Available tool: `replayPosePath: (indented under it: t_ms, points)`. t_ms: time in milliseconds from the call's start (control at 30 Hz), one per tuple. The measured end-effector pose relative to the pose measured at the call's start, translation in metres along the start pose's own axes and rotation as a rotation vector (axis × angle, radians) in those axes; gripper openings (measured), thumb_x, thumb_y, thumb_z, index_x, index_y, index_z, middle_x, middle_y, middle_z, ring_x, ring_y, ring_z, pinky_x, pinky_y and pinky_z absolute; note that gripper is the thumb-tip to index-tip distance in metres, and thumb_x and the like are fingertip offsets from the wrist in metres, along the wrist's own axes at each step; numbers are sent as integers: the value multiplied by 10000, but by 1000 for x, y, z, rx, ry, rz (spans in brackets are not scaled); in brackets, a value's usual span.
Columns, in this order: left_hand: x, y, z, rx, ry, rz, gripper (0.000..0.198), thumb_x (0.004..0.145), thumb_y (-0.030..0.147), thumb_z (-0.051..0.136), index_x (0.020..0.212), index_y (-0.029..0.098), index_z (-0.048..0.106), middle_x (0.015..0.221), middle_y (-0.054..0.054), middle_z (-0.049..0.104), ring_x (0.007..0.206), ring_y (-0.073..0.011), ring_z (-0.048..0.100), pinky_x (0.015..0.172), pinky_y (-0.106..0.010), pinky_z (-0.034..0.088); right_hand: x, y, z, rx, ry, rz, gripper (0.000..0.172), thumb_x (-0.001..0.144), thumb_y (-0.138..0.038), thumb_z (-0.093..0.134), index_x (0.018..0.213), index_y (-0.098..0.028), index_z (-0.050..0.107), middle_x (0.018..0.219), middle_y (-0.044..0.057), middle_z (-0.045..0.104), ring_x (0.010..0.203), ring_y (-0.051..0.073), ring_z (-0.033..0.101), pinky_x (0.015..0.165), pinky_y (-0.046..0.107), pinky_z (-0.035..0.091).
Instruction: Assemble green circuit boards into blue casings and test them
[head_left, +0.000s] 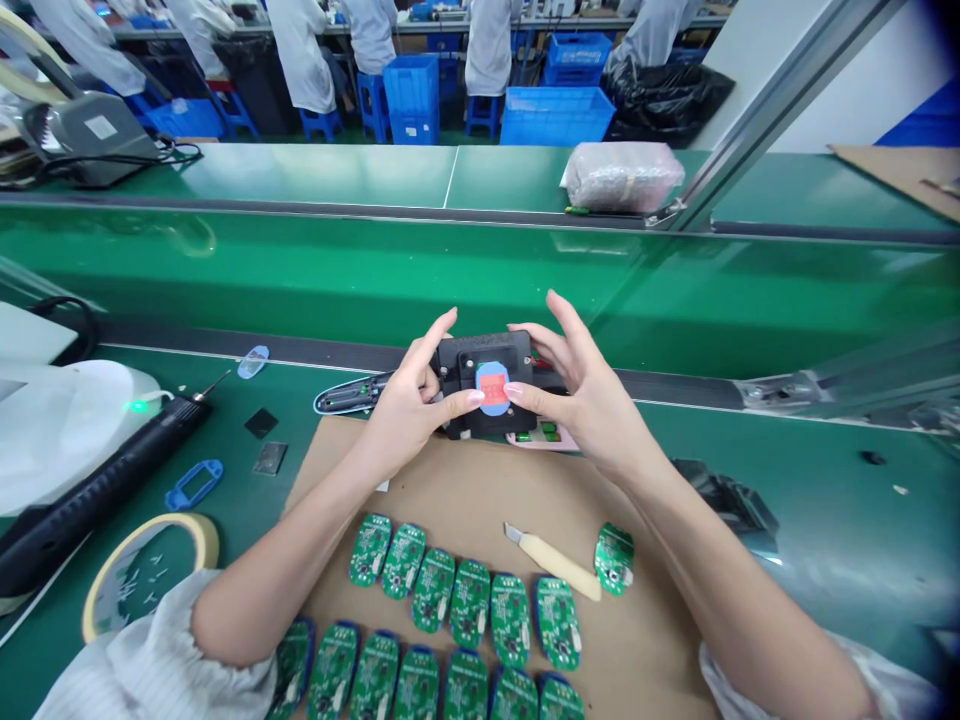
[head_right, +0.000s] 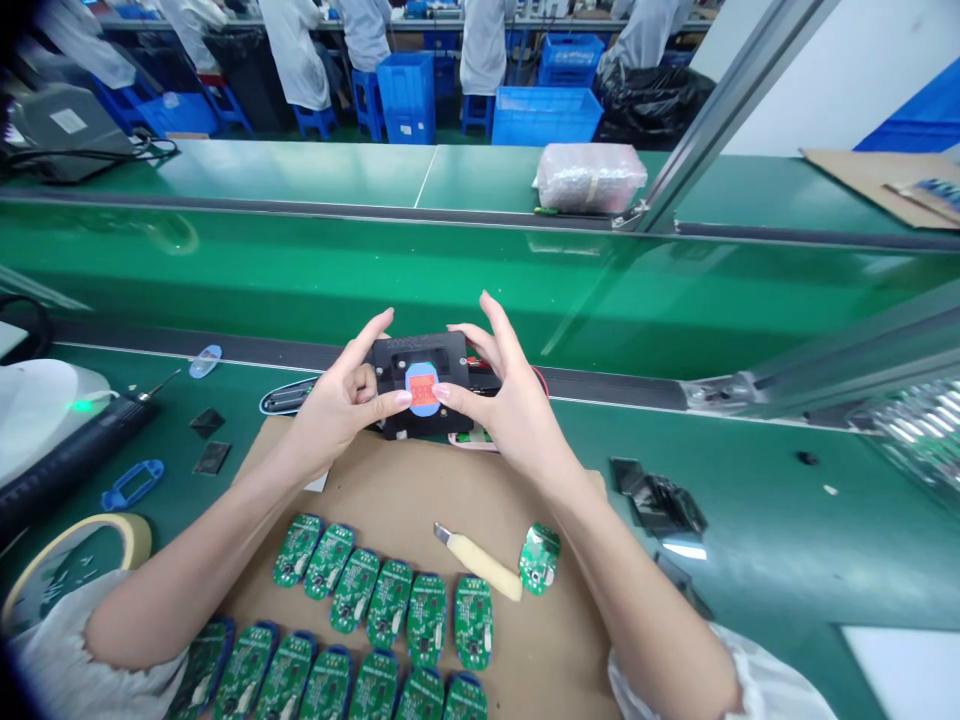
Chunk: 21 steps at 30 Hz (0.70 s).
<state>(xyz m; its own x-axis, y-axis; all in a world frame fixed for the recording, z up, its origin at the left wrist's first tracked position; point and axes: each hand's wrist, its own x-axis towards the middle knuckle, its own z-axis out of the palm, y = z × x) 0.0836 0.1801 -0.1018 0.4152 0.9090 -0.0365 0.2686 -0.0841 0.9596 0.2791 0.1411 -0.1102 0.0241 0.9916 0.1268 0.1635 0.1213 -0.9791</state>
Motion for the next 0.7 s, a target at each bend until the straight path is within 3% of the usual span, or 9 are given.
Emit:
replayPosePath:
  t_ms: [233,600,700]
  points:
    - [-1,1,0,-1,1,-6,858,771,432,714,1486,312,254,678,44,287,550,-117,249,568,-285,293,0,-1,0,-6,-3,18,965,733,-500,747,1476,-312,162,1406,62,479,1299,241,446,1135,452,345]
    - [-1,1,0,16,6,14,846,778,406,709,1487,298,259,664,47,297,562,-118,258,607,-309,350,-1,-3,0,-26,-2,-25,897,780,-344,725,1484,-320,171,1373,46,510,1281,221,464,1130,430,349]
    - [0,1,0,27,5,8,846,773,415,707,1483,295,263,741,18,419,558,-111,276,583,-298,348,-1,-5,-1,-94,-32,-74,706,808,-331,694,1422,-329,345,1394,30,487,1315,221,425,1143,449,318]
